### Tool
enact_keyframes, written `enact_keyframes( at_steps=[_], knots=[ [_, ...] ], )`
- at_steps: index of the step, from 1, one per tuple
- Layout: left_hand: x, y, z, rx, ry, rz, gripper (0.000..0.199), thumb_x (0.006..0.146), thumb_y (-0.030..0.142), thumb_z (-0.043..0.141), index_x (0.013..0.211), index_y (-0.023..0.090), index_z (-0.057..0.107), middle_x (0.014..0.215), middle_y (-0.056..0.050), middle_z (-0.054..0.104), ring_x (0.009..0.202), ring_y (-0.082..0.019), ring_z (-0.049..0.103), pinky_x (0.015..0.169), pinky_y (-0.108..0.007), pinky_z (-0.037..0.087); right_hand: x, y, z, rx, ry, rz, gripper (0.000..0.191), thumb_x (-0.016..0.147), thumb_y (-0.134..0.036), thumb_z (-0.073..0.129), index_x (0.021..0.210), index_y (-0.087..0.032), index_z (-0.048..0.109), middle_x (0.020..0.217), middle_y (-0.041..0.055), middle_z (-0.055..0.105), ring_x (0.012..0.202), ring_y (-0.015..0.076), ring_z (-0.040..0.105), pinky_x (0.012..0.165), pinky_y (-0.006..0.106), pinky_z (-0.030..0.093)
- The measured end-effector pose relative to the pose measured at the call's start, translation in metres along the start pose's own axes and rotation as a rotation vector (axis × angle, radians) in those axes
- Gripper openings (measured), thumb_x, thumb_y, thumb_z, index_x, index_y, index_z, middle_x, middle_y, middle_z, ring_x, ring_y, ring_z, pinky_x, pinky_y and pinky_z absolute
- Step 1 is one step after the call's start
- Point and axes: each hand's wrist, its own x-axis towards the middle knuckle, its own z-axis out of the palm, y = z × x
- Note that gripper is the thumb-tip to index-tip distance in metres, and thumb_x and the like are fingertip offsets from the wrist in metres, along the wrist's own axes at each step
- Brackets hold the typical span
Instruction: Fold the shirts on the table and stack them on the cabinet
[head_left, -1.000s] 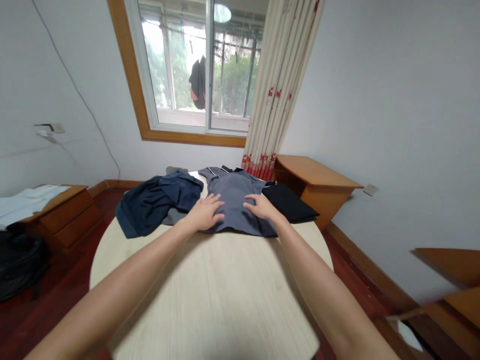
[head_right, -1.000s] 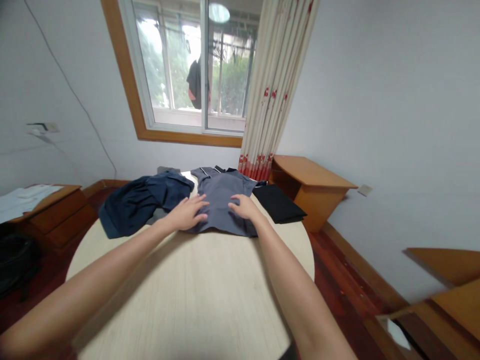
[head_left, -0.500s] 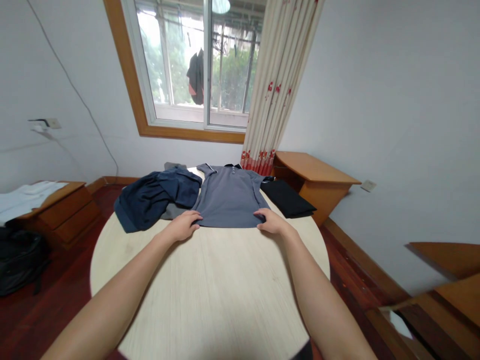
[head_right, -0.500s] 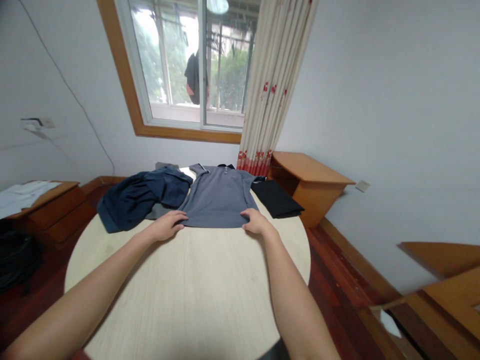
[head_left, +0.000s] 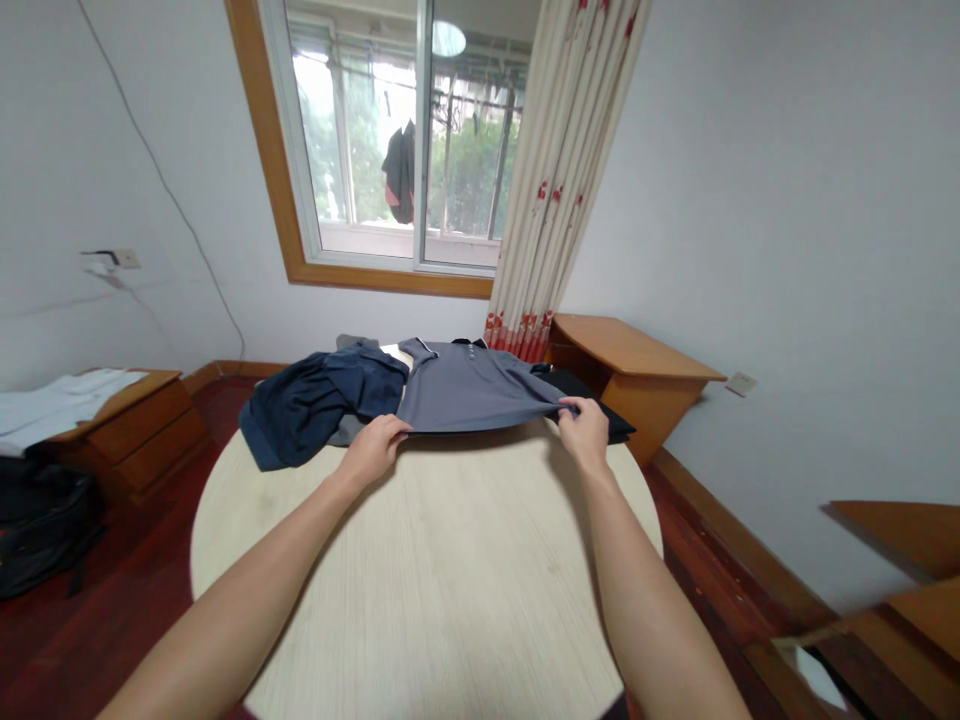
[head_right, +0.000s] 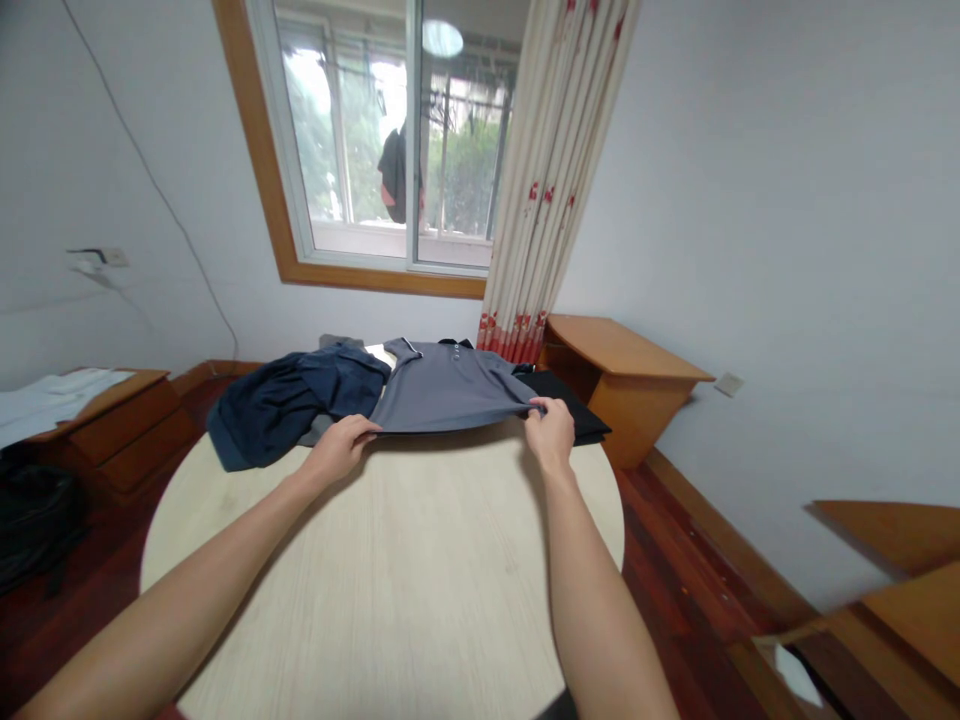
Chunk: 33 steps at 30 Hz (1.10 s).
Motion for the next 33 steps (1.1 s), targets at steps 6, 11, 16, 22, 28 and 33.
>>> enact_keyframes(
  at_steps=[6, 11, 16, 22, 28, 33],
  knots=[
    [-0.001, 0.035, -0.02, -0.108, 0.089, 0.116, 0.029, 0.094, 0.021, 0.045, 0.102, 0.018, 0.073, 0.095, -0.01, 0.071, 0.093, -0.022, 0.065, 0.085, -0.035, 0.051, 0.01, -0.014, -0.037, 0.163, 0.173, 0.046, 0.029, 0.069, -0.028, 0.054, 0.083, -0.017, 0.076, 0.089, 0.0109, 0.073, 0.085, 0.0265, 0.065, 0.086, 0.04, 0.051],
    [-0.001, 0.05, -0.046, -0.233, 0.083, 0.178, 0.025, 0.093, 0.024, 0.052, 0.1, 0.019, 0.075, 0.09, -0.008, 0.072, 0.086, -0.019, 0.067, 0.08, -0.032, 0.052, 0.013, -0.012, -0.059, 0.135, 0.283, 0.089, 0.034, 0.072, -0.025, 0.043, 0.077, -0.018, 0.076, 0.085, 0.0102, 0.073, 0.086, 0.0265, 0.066, 0.085, 0.039, 0.05],
    [-0.004, 0.048, -0.066, -0.35, -0.253, 0.129, 0.018, 0.085, 0.032, 0.066, 0.089, 0.019, 0.078, 0.082, -0.005, 0.073, 0.075, -0.017, 0.066, 0.069, -0.026, 0.048, 0.01, -0.014, -0.074, -0.227, 0.214, 0.11, 0.029, 0.074, -0.026, 0.05, 0.077, -0.018, 0.078, 0.092, 0.0149, 0.07, 0.089, 0.0297, 0.062, 0.083, 0.042, 0.048],
    [-0.009, 0.043, -0.047, -0.4, -0.72, -0.025, 0.038, 0.087, 0.051, 0.064, 0.084, 0.015, 0.077, 0.076, -0.005, 0.073, 0.069, -0.016, 0.065, 0.064, -0.023, 0.047, -0.011, -0.049, -0.039, -0.298, -0.139, -0.159, 0.03, 0.084, -0.027, 0.053, 0.101, -0.016, 0.075, 0.118, 0.0143, 0.066, 0.108, 0.0296, 0.061, 0.094, 0.044, 0.047],
    [-0.01, 0.043, 0.013, -0.249, -0.294, 0.081, 0.048, 0.099, 0.052, 0.043, 0.123, 0.018, 0.068, 0.134, -0.013, 0.064, 0.126, -0.025, 0.058, 0.11, -0.039, 0.041, -0.053, -0.066, 0.029, -0.103, -0.662, -0.467, 0.043, 0.093, -0.04, 0.056, 0.129, -0.016, 0.065, 0.145, 0.0144, 0.056, 0.135, 0.0267, 0.05, 0.114, 0.043, 0.037],
    [-0.018, 0.042, 0.038, 0.071, -0.462, 0.019, 0.06, 0.1, 0.056, 0.039, 0.15, 0.023, 0.046, 0.161, -0.011, 0.036, 0.15, -0.029, 0.029, 0.121, -0.056, 0.019, -0.076, -0.059, 0.058, -0.14, -0.906, -0.49, 0.059, 0.098, -0.051, 0.048, 0.148, -0.02, 0.048, 0.158, 0.0127, 0.04, 0.148, 0.0269, 0.033, 0.121, 0.051, 0.024]
  ],
)
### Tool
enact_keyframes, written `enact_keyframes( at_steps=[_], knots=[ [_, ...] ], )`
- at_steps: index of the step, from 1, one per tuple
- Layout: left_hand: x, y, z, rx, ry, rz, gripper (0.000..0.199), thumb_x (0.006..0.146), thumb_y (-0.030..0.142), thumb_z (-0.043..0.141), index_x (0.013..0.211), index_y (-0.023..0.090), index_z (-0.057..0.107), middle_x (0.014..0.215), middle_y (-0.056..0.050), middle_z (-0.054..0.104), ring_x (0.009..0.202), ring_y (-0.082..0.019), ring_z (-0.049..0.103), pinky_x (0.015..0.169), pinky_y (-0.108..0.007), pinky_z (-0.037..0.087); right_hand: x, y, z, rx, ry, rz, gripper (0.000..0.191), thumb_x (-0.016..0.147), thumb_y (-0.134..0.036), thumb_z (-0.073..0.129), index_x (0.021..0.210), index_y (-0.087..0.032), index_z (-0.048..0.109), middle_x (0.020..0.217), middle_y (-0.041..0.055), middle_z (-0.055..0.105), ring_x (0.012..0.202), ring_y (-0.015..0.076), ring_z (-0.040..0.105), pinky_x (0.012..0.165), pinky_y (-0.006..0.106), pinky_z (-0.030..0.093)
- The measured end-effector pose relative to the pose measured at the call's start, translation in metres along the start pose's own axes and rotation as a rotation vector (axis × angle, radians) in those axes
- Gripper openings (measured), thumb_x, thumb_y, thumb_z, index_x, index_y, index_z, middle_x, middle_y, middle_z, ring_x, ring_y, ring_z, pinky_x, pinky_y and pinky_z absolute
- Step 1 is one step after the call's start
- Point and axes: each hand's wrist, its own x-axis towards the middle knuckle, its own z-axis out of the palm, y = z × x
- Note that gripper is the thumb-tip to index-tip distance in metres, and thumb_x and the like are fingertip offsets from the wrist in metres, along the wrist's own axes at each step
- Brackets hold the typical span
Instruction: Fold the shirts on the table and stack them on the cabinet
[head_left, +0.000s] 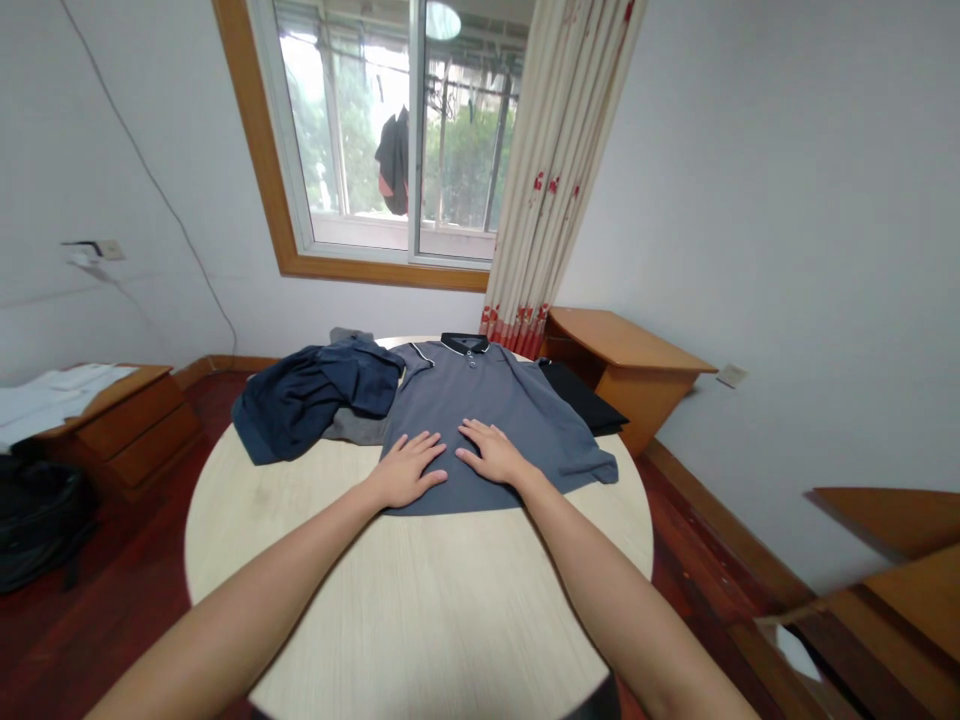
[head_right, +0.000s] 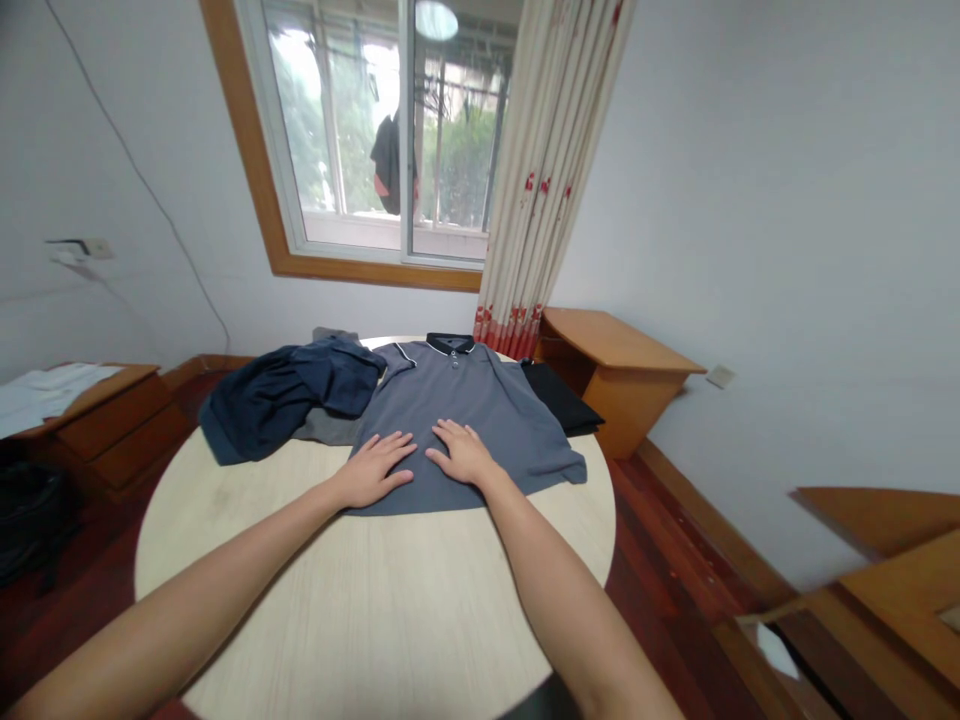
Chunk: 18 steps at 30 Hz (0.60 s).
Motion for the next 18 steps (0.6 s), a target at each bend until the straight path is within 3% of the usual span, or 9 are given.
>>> enact_keyframes(
  at_steps=[5, 10, 13, 16, 18],
  knots=[
    [-0.005, -0.003, -0.004, 0.154, -0.045, -0.104, 0.067, 0.099, 0.062, 0.035, 0.155, 0.025, 0.039, 0.165, -0.007, 0.026, 0.153, -0.03, 0.02, 0.122, -0.056, 0.016, -0.009, 0.032, -0.003, -0.066, -0.03, 0.129, 0.063, 0.101, -0.056, 0.036, 0.154, -0.022, 0.039, 0.163, 0.0088, 0.03, 0.152, 0.0241, 0.025, 0.123, 0.049, 0.018],
    [-0.004, -0.006, -0.003, 0.171, -0.061, -0.141, 0.069, 0.098, 0.065, 0.034, 0.156, 0.027, 0.036, 0.165, -0.007, 0.023, 0.154, -0.031, 0.018, 0.122, -0.054, 0.017, -0.043, 0.085, -0.021, -0.143, -0.006, 0.336, 0.063, 0.102, -0.053, 0.032, 0.154, -0.018, 0.038, 0.164, 0.0091, 0.029, 0.152, 0.0244, 0.024, 0.123, 0.048, 0.02],
    [-0.003, -0.007, -0.002, 0.145, -0.076, -0.147, 0.07, 0.098, 0.064, 0.035, 0.156, 0.025, 0.035, 0.166, -0.008, 0.022, 0.154, -0.031, 0.015, 0.122, -0.055, 0.014, -0.062, 0.102, -0.025, -0.161, 0.026, 0.366, 0.062, 0.103, -0.051, 0.032, 0.152, -0.015, 0.042, 0.162, 0.0102, 0.032, 0.151, 0.025, 0.027, 0.123, 0.046, 0.023],
    [-0.006, -0.015, -0.009, 0.059, -0.088, -0.075, 0.072, 0.092, 0.067, 0.048, 0.152, 0.028, 0.043, 0.165, -0.01, 0.026, 0.153, -0.034, 0.019, 0.12, -0.058, 0.014, -0.073, 0.105, -0.024, -0.172, 0.099, 0.335, 0.059, 0.102, -0.047, 0.034, 0.146, -0.012, 0.05, 0.157, 0.0135, 0.041, 0.148, 0.0254, 0.034, 0.122, 0.042, 0.027],
    [-0.01, -0.025, -0.019, -0.046, -0.116, 0.046, 0.069, 0.083, 0.064, 0.066, 0.141, 0.027, 0.056, 0.16, -0.012, 0.038, 0.148, -0.033, 0.031, 0.119, -0.052, 0.022, -0.076, 0.103, -0.024, -0.168, 0.163, 0.313, 0.055, 0.102, -0.044, 0.035, 0.139, -0.01, 0.058, 0.15, 0.0148, 0.05, 0.144, 0.0254, 0.042, 0.12, 0.04, 0.031]
  ],
)
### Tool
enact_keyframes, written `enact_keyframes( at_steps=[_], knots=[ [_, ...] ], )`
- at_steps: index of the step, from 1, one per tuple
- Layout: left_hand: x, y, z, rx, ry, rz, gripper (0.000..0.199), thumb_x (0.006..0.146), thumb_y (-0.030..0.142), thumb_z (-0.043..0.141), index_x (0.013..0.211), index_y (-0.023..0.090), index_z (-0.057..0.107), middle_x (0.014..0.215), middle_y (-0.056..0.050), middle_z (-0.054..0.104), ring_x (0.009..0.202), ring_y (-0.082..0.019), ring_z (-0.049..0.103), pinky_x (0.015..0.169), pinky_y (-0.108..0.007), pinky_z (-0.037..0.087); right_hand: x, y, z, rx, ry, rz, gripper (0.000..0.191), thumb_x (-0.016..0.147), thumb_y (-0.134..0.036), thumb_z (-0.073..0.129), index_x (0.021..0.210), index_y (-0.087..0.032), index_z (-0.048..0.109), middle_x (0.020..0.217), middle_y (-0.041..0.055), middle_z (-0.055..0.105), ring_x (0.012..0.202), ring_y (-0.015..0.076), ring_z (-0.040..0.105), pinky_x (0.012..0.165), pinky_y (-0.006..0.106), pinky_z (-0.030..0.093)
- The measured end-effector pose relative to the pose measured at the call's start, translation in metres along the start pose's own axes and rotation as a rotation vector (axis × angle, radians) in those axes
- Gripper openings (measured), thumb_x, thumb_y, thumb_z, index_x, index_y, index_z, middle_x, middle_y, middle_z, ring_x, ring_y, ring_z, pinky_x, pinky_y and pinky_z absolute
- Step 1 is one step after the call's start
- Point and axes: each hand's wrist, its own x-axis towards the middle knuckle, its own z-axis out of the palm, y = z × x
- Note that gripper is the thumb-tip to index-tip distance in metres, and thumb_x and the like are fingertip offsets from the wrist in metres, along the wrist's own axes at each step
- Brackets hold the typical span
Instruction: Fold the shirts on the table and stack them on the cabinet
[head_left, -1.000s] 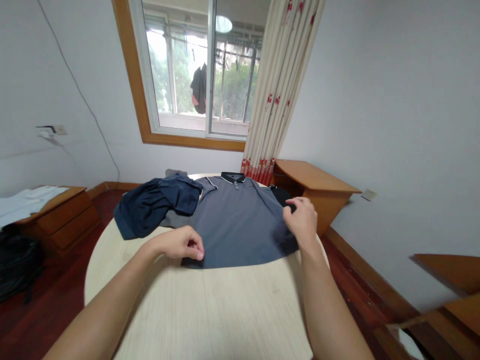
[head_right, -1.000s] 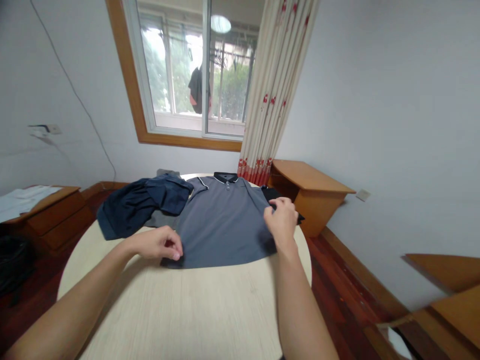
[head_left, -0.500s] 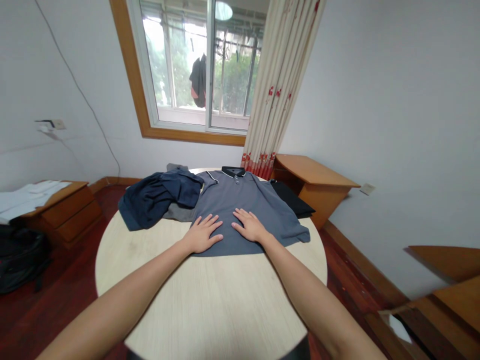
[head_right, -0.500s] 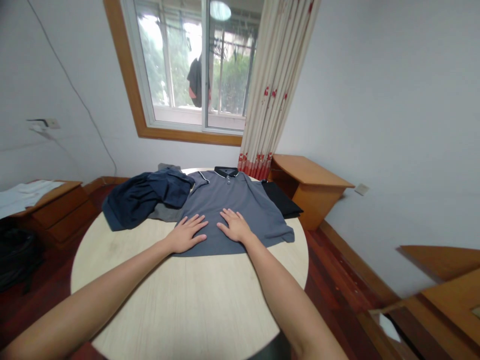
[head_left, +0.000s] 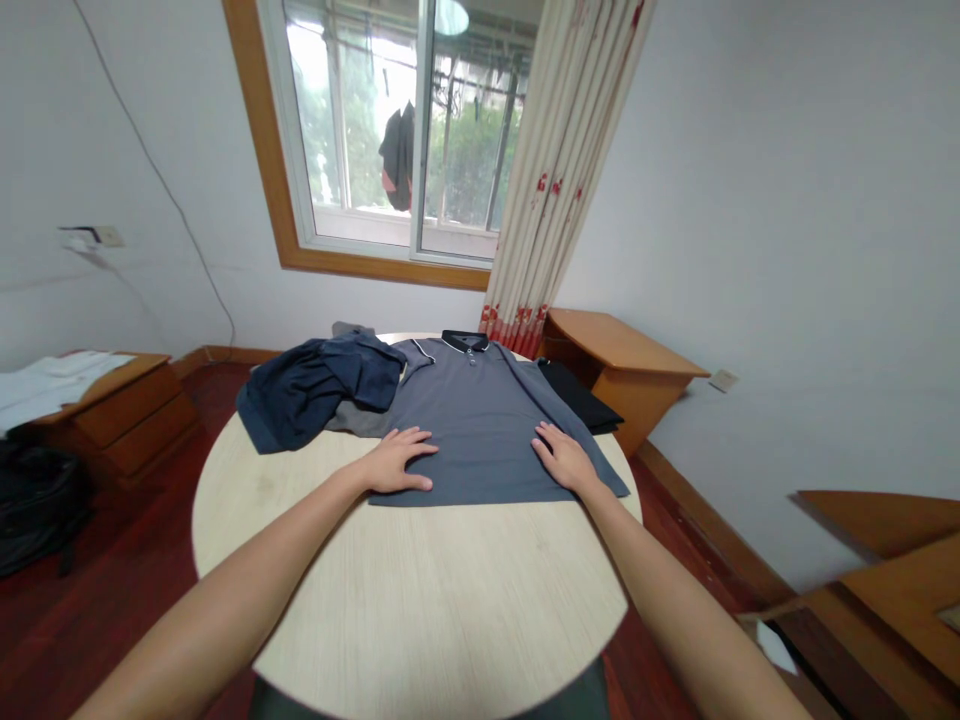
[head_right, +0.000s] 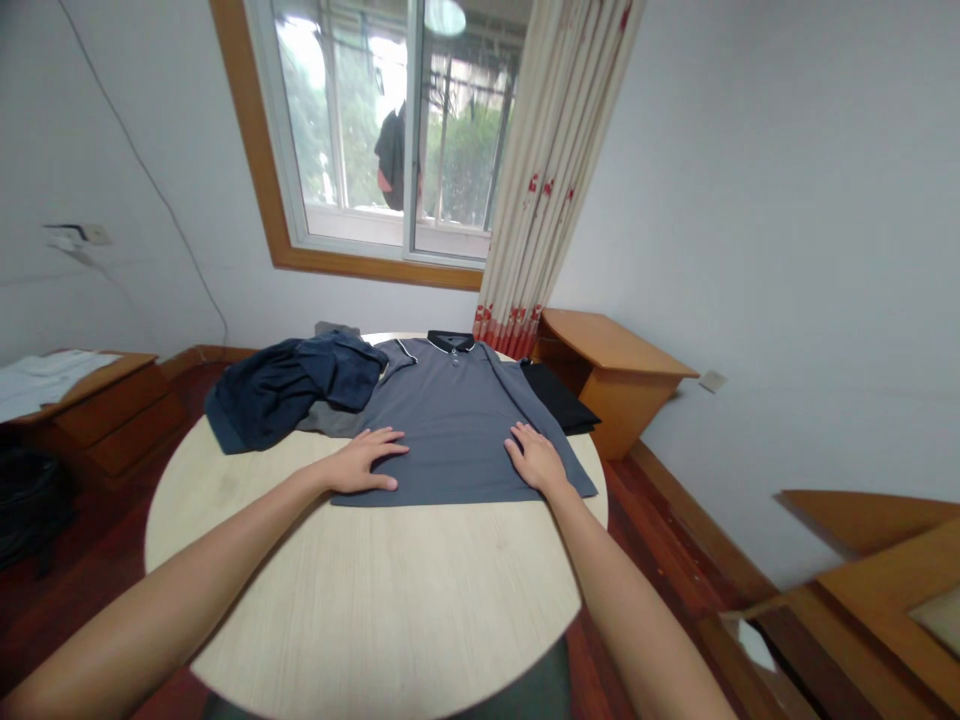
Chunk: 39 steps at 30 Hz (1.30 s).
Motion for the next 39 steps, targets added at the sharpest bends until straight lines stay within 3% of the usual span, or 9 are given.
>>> enact_keyframes(
  at_steps=[4, 9, 16, 25, 29, 33, 35, 36, 39],
  knots=[
    [-0.008, -0.013, -0.019, -0.105, -0.033, 0.11, 0.042, 0.073, 0.044, 0.083, 0.109, 0.024, 0.074, 0.128, -0.009, 0.062, 0.12, -0.027, 0.056, 0.105, -0.036, 0.041, -0.004, -0.002, -0.001, 0.062, 0.09, -0.007, 0.045, 0.1, -0.042, 0.039, 0.122, -0.018, 0.07, 0.137, 0.0117, 0.064, 0.131, 0.0253, 0.056, 0.112, 0.042, 0.041],
    [-0.004, -0.007, -0.024, -0.043, -0.048, 0.107, 0.008, 0.083, 0.029, 0.073, 0.084, 0.02, 0.072, 0.097, -0.005, 0.066, 0.099, -0.022, 0.059, 0.092, -0.03, 0.043, -0.008, -0.003, -0.003, 0.097, 0.102, -0.086, 0.037, 0.095, -0.044, 0.05, 0.115, -0.021, 0.071, 0.133, 0.0104, 0.065, 0.126, 0.0278, 0.058, 0.105, 0.046, 0.046],
    [-0.014, 0.013, -0.034, -0.029, -0.162, 0.002, 0.006, 0.078, 0.017, 0.064, 0.078, 0.021, 0.069, 0.082, 0.0, 0.071, 0.078, -0.016, 0.061, 0.072, -0.023, 0.044, -0.025, -0.018, -0.013, 0.084, 0.079, -0.17, 0.039, 0.095, -0.045, 0.05, 0.116, -0.018, 0.069, 0.123, 0.0138, 0.064, 0.114, 0.0275, 0.058, 0.103, 0.044, 0.045],
    [-0.029, 0.046, -0.043, -0.321, -0.658, -0.104, 0.008, 0.062, 0.015, 0.069, 0.064, 0.021, 0.073, 0.058, 0.002, 0.066, 0.05, -0.012, 0.053, 0.049, -0.022, 0.039, -0.081, -0.053, -0.027, 0.004, -0.01, -0.14, 0.043, 0.1, -0.044, 0.041, 0.127, -0.018, 0.061, 0.141, 0.0166, 0.054, 0.131, 0.0307, 0.049, 0.108, 0.048, 0.04],
    [-0.027, 0.062, -0.024, -0.502, -0.962, 0.07, 0.006, 0.061, 0.021, 0.08, 0.06, 0.023, 0.075, 0.056, 0.0, 0.067, 0.045, -0.014, 0.054, 0.043, -0.024, 0.042, -0.107, -0.087, -0.045, -0.1, -0.073, -0.154, 0.039, 0.097, -0.047, 0.045, 0.118, -0.02, 0.064, 0.123, 0.017, 0.061, 0.113, 0.033, 0.056, 0.093, 0.047, 0.047],
    [-0.026, 0.08, -0.007, -0.709, -1.206, 0.28, 0.03, 0.058, 0.046, 0.091, 0.067, 0.022, 0.077, 0.062, -0.003, 0.071, 0.055, -0.02, 0.064, 0.046, -0.029, 0.052, -0.12, -0.121, -0.071, -0.128, -0.257, -0.229, 0.03, 0.089, -0.047, 0.058, 0.1, -0.021, 0.067, 0.107, 0.0149, 0.066, 0.094, 0.0295, 0.061, 0.08, 0.039, 0.049],
    [-0.023, 0.08, -0.01, -0.817, -1.122, 0.292, 0.045, 0.062, 0.059, 0.086, 0.081, 0.019, 0.078, 0.069, -0.005, 0.072, 0.063, -0.021, 0.067, 0.054, -0.031, 0.056, -0.111, -0.128, -0.083, -0.067, -0.415, -0.25, 0.026, 0.083, -0.046, 0.066, 0.093, -0.023, 0.068, 0.096, 0.0108, 0.069, 0.084, 0.0255, 0.064, 0.072, 0.033, 0.048],
    [-0.02, 0.077, -0.013, -0.85, -0.971, 0.269, 0.05, 0.066, 0.063, 0.082, 0.089, 0.018, 0.078, 0.073, -0.005, 0.073, 0.066, -0.021, 0.068, 0.059, -0.031, 0.057, -0.102, -0.128, -0.089, -0.018, -0.499, -0.249, 0.025, 0.081, -0.046, 0.069, 0.09, -0.023, 0.069, 0.09, 0.0083, 0.07, 0.078, 0.0232, 0.064, 0.068, 0.031, 0.046],
    [-0.007, 0.052, -0.025, -0.703, -0.213, 0.1, 0.045, 0.085, 0.058, 0.066, 0.1, 0.016, 0.074, 0.09, -0.007, 0.075, 0.081, -0.019, 0.068, 0.079, -0.032, 0.055, -0.055, -0.112, -0.096, 0.095, -0.56, -0.177, 0.028, 0.084, -0.05, 0.064, 0.086, -0.023, 0.072, 0.079, 0.0046, 0.072, 0.069, 0.0194, 0.065, 0.061, 0.027, 0.042]
  ],
)
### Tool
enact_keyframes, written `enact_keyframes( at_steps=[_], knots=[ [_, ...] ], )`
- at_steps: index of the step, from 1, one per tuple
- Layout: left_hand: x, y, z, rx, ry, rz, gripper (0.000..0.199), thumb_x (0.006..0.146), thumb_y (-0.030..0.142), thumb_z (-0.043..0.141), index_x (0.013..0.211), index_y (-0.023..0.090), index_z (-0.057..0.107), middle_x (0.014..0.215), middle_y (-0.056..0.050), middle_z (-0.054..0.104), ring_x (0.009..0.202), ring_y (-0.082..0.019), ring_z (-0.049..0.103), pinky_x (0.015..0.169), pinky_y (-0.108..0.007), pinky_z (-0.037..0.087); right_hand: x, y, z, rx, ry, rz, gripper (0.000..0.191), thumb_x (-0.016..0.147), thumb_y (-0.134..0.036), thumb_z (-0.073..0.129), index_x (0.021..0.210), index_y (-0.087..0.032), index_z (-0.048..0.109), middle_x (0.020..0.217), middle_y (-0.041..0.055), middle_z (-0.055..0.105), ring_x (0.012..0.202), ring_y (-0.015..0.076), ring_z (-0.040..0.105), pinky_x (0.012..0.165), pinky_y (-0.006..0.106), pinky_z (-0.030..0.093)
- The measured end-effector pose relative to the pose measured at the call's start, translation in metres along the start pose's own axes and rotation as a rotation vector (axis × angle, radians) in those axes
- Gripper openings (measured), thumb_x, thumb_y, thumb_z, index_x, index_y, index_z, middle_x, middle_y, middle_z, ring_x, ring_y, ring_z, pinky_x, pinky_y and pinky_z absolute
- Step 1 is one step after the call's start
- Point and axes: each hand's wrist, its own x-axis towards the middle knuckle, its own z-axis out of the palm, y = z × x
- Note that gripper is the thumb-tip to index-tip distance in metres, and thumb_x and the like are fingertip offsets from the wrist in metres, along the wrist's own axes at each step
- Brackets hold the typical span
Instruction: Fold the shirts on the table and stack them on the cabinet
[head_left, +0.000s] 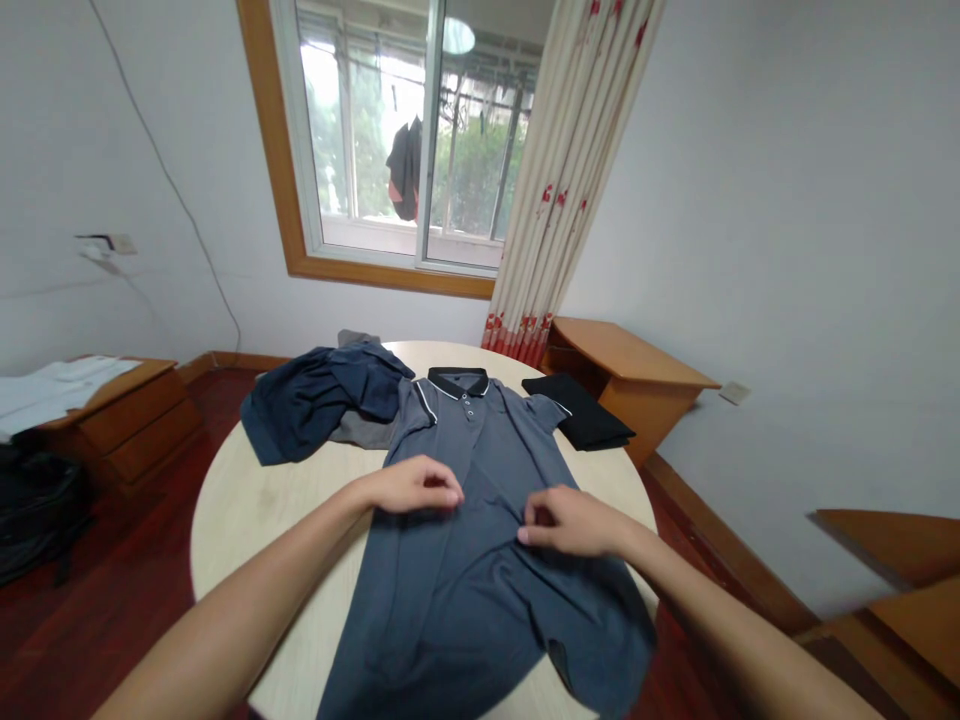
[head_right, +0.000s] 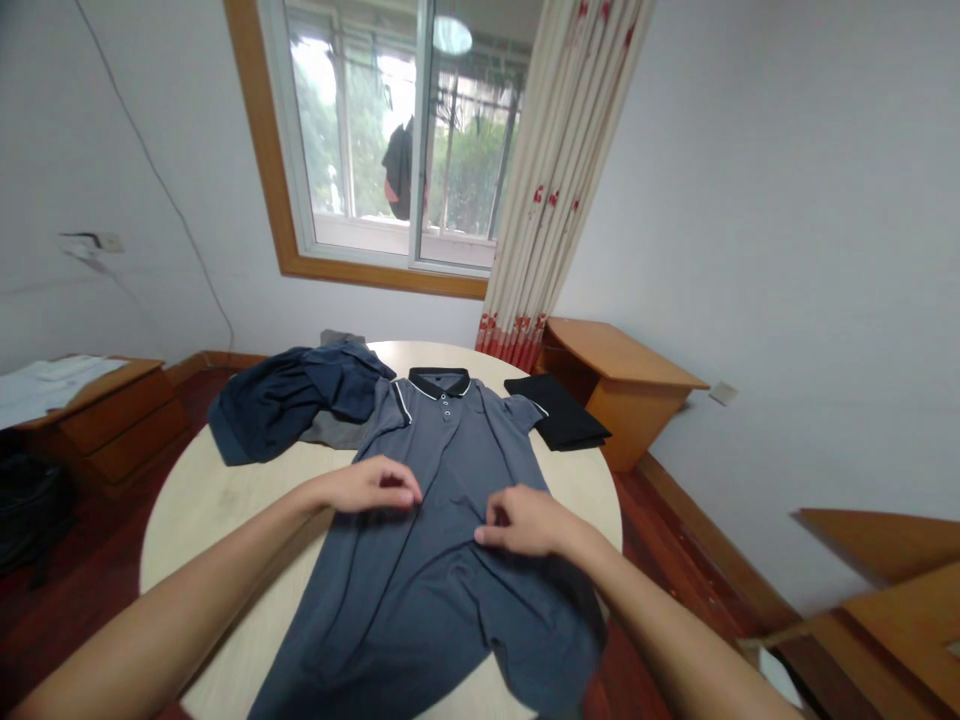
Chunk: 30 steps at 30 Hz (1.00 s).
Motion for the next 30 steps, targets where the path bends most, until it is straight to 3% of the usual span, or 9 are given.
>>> enact_keyframes(
  at_steps=[2, 5, 10, 13, 18, 20, 23, 27, 30],
  knots=[
    [0.004, -0.016, -0.021, 0.26, 0.453, -0.034, 0.035, 0.093, 0.047, 0.056, 0.097, 0.016, 0.073, 0.1, -0.009, 0.075, 0.093, -0.021, 0.067, 0.089, -0.033, 0.051, 0.031, 0.027, -0.021, -0.039, 0.2, 0.118, 0.032, 0.089, -0.049, 0.057, 0.085, -0.021, 0.072, 0.082, 0.007, 0.074, 0.072, 0.0199, 0.066, 0.063, 0.027, 0.043],
    [0.008, -0.04, -0.046, 0.513, 0.738, -0.154, 0.031, 0.095, 0.036, 0.048, 0.097, 0.018, 0.073, 0.104, -0.009, 0.074, 0.102, -0.024, 0.066, 0.095, -0.035, 0.049, 0.081, 0.076, -0.044, -0.083, 0.391, 0.327, 0.032, 0.092, -0.045, 0.054, 0.09, -0.02, 0.075, 0.093, 0.0092, 0.076, 0.088, 0.0235, 0.07, 0.072, 0.028, 0.047],
    [0.02, -0.044, -0.066, 0.718, 0.722, -0.229, 0.032, 0.096, 0.038, 0.047, 0.1, 0.021, 0.074, 0.111, -0.007, 0.073, 0.109, -0.025, 0.063, 0.097, -0.034, 0.048, 0.142, 0.147, -0.06, -0.05, 0.583, 0.482, 0.041, 0.09, -0.044, 0.056, 0.115, -0.015, 0.072, 0.114, 0.0156, 0.073, 0.104, 0.0281, 0.069, 0.085, 0.033, 0.051],
    [0.039, -0.031, -0.072, 0.846, 0.639, -0.298, 0.033, 0.095, 0.044, 0.051, 0.105, 0.022, 0.074, 0.114, -0.008, 0.073, 0.111, -0.027, 0.063, 0.095, -0.035, 0.049, 0.167, 0.17, -0.061, -0.004, 0.574, 0.526, 0.046, 0.091, -0.046, 0.056, 0.121, -0.013, 0.069, 0.116, 0.0172, 0.072, 0.108, 0.0284, 0.068, 0.088, 0.034, 0.052],
    [0.078, -0.032, -0.077, 1.009, 0.491, -0.424, 0.068, 0.08, 0.063, 0.068, 0.13, 0.017, 0.062, 0.132, -0.019, 0.062, 0.122, -0.037, 0.058, 0.096, -0.045, 0.049, 0.196, 0.18, -0.06, 0.076, 0.482, 0.527, 0.031, 0.082, -0.041, 0.067, 0.098, -0.015, 0.076, 0.103, 0.0148, 0.075, 0.097, 0.0275, 0.071, 0.078, 0.032, 0.052],
    [0.092, -0.039, -0.077, 0.989, 0.462, -0.482, 0.061, 0.081, 0.058, 0.068, 0.127, 0.018, 0.064, 0.132, -0.019, 0.062, 0.117, -0.036, 0.062, 0.094, -0.044, 0.051, 0.202, 0.179, -0.062, 0.144, 0.483, 0.5, 0.019, 0.077, -0.032, 0.07, 0.088, -0.017, 0.075, 0.095, 0.0116, 0.076, 0.089, 0.0246, 0.071, 0.073, 0.029, 0.051],
    [0.105, -0.042, -0.081, 0.91, 0.454, -0.533, 0.03, 0.087, 0.041, 0.063, 0.107, 0.02, 0.072, 0.117, -0.014, 0.071, 0.104, -0.029, 0.069, 0.086, -0.036, 0.054, 0.203, 0.176, -0.07, 0.214, 0.653, 0.431, 0.013, 0.074, -0.025, 0.069, 0.085, -0.018, 0.071, 0.092, 0.0083, 0.074, 0.085, 0.0217, 0.068, 0.073, 0.027, 0.049],
    [0.091, -0.029, -0.104, 0.868, 0.489, -0.49, 0.022, 0.087, 0.029, 0.06, 0.1, 0.018, 0.074, 0.098, -0.011, 0.075, 0.09, -0.024, 0.071, 0.079, -0.029, 0.053, 0.187, 0.183, -0.084, 0.265, 0.987, 0.405, 0.018, 0.077, -0.029, 0.063, 0.092, -0.018, 0.066, 0.098, 0.0095, 0.072, 0.09, 0.0228, 0.065, 0.081, 0.03, 0.049],
    [0.046, -0.023, -0.128, 0.875, 0.755, -0.396, 0.026, 0.089, 0.024, 0.054, 0.103, 0.016, 0.074, 0.104, -0.012, 0.074, 0.096, -0.023, 0.069, 0.087, -0.03, 0.051, 0.166, 0.201, -0.081, 0.302, 1.108, 0.554, 0.026, 0.082, -0.031, 0.059, 0.103, -0.017, 0.063, 0.104, 0.0133, 0.07, 0.095, 0.025, 0.064, 0.087, 0.033, 0.049]
  ],
)
